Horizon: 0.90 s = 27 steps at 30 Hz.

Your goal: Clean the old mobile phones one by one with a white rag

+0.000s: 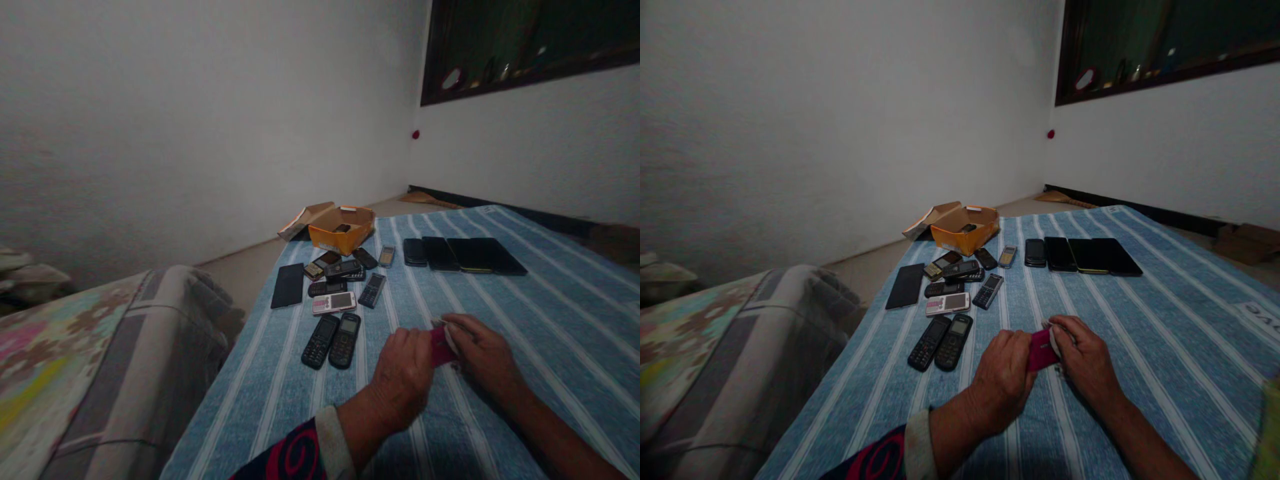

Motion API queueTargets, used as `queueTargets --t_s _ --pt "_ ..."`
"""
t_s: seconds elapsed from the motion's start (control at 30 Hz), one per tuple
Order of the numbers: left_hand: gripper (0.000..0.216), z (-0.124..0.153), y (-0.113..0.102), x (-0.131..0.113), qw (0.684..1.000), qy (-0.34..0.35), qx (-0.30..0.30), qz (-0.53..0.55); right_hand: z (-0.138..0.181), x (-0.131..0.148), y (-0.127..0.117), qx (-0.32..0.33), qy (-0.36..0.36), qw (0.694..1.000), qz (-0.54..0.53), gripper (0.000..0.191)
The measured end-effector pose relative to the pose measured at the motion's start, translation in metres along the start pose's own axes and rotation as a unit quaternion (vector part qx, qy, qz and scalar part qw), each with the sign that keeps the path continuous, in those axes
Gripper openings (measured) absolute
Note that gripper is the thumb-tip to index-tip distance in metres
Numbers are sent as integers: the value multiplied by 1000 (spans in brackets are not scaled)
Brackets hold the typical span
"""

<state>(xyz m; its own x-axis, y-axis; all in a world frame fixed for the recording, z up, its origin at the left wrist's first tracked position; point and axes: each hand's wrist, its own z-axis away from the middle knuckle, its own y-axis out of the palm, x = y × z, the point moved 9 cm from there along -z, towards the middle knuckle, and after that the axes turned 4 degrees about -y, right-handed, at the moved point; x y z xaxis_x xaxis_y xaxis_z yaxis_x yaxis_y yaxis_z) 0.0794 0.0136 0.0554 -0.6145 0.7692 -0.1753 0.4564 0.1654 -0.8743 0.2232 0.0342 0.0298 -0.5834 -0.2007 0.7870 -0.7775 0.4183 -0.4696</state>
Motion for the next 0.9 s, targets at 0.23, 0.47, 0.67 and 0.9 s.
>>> queueTargets --t_s 0.23,0.47,0.67,0.9 --pt "18 0 -2 -1 1000 -2 -2 -12 3 -6 -1 -19 24 999 -18 31" --pt "13 -1 -1 0 1000 3 -3 7 18 35 13 -36 -239 966 90 25" --pt "15 -1 -4 -3 999 19 -28 13 28 52 23 -11 -330 934 135 25" --pt "17 -1 -4 -1 999 10 -27 21 28 62 19 -15 -334 939 78 28"
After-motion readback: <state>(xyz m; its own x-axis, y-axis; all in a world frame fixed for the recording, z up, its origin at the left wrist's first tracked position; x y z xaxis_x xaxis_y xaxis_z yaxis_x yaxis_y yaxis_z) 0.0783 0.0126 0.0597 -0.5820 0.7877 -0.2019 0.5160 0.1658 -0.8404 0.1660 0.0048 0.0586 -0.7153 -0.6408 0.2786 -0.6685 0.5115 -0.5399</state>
